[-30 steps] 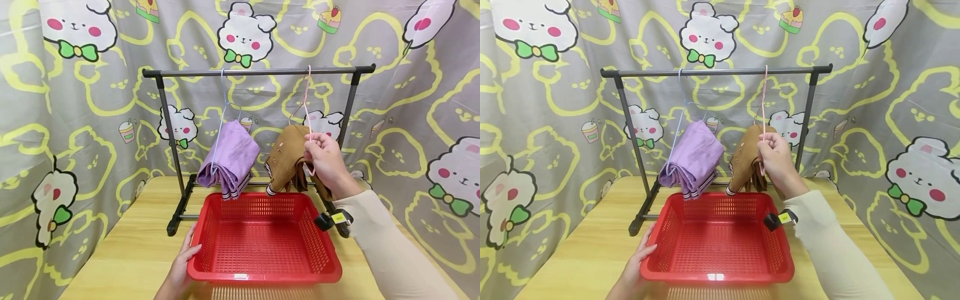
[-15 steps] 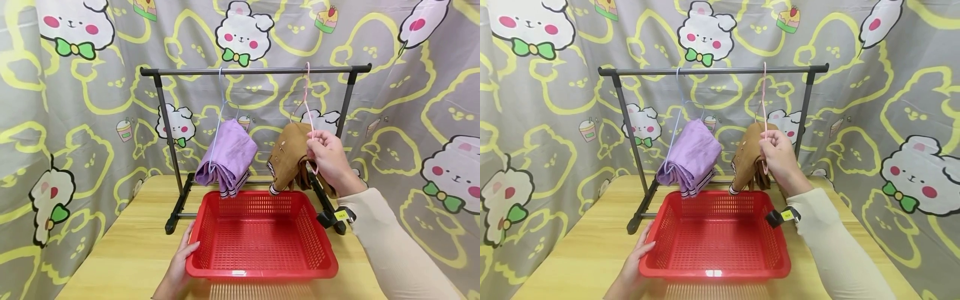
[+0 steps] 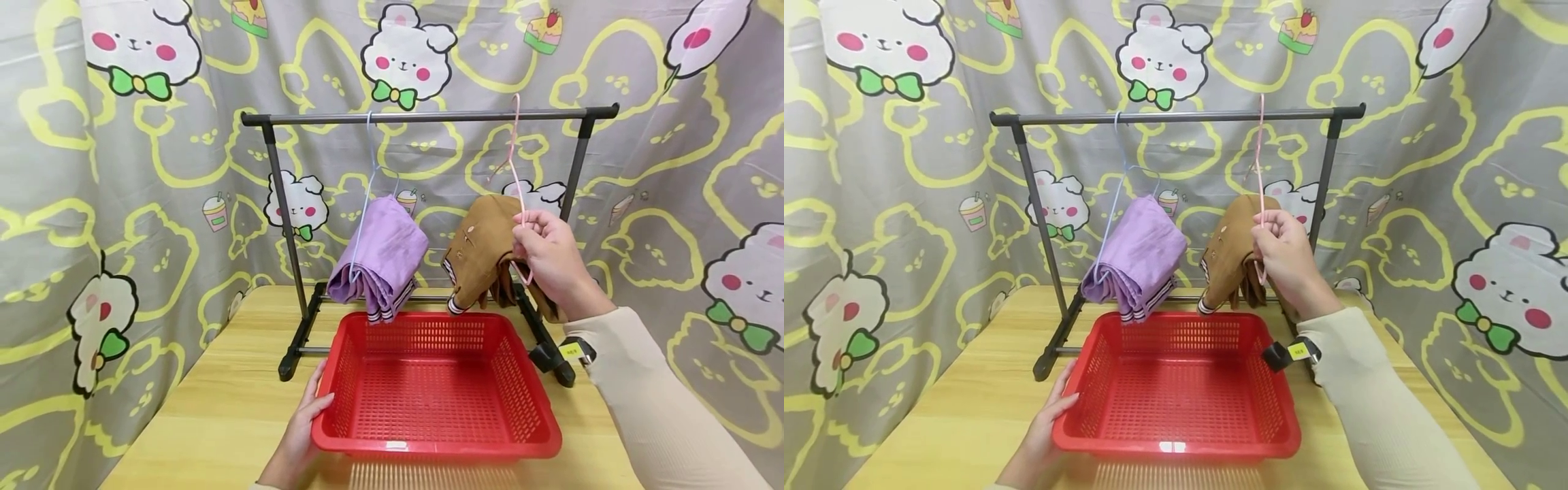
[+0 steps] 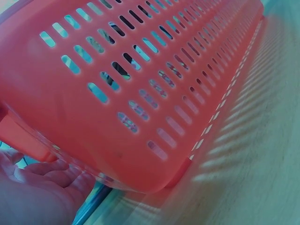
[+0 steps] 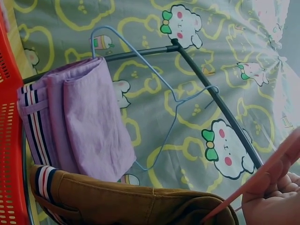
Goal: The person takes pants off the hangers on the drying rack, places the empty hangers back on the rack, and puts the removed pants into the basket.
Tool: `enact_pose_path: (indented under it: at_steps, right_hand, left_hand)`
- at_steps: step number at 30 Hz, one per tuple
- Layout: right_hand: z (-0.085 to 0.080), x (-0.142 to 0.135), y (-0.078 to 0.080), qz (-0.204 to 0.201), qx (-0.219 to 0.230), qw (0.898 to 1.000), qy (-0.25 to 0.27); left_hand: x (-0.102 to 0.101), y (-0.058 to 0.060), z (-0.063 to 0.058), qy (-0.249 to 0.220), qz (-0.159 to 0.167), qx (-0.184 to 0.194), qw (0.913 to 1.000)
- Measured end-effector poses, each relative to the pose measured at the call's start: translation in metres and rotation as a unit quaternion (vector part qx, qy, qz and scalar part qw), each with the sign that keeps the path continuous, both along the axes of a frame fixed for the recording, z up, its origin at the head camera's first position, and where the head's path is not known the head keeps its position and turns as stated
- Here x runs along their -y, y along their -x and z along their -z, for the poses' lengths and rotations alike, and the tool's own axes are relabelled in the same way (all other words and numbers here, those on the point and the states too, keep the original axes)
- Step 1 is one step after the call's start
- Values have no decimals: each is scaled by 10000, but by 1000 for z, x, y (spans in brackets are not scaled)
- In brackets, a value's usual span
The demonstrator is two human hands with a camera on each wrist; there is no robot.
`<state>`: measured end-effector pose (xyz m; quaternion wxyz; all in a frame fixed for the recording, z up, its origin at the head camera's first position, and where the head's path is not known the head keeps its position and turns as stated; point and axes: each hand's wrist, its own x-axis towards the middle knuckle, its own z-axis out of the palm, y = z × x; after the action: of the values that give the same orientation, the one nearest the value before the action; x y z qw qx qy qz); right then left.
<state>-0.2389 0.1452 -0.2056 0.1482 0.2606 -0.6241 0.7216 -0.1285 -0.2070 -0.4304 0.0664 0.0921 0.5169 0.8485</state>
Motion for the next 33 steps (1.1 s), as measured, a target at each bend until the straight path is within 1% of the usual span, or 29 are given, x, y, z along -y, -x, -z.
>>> enact_pose_path:
  at_steps: [4, 9, 15, 20, 25, 29, 33]
  right_hand:
    - [-1, 0, 0, -66, -26, 10000, -47]
    - [-2, 1, 0, -4, -71, 9999, -111]
    - [-6, 2, -1, -25, -139, 9998, -120]
    - [-8, -1, -2, 15, -173, 9996, -231]
    - [-6, -5, -5, 155, -230, 9985, -464]
    - [-5, -7, -7, 258, -319, 9962, -766]
    - [-5, -11, -7, 323, -382, 9949, -879]
  left_hand:
    - [0, -1, 2, 44, -46, 36, 10000]
    - [0, -3, 2, 17, -44, 83, 10000]
    - [1, -4, 2, -87, -169, 220, 9996]
    - [2, -5, 1, -32, -166, 192, 9997]
    - [2, -4, 1, 21, -95, 74, 9999]
    - [2, -4, 1, 7, -122, 98, 9999]
    - [0, -2, 1, -22, -114, 65, 9999]
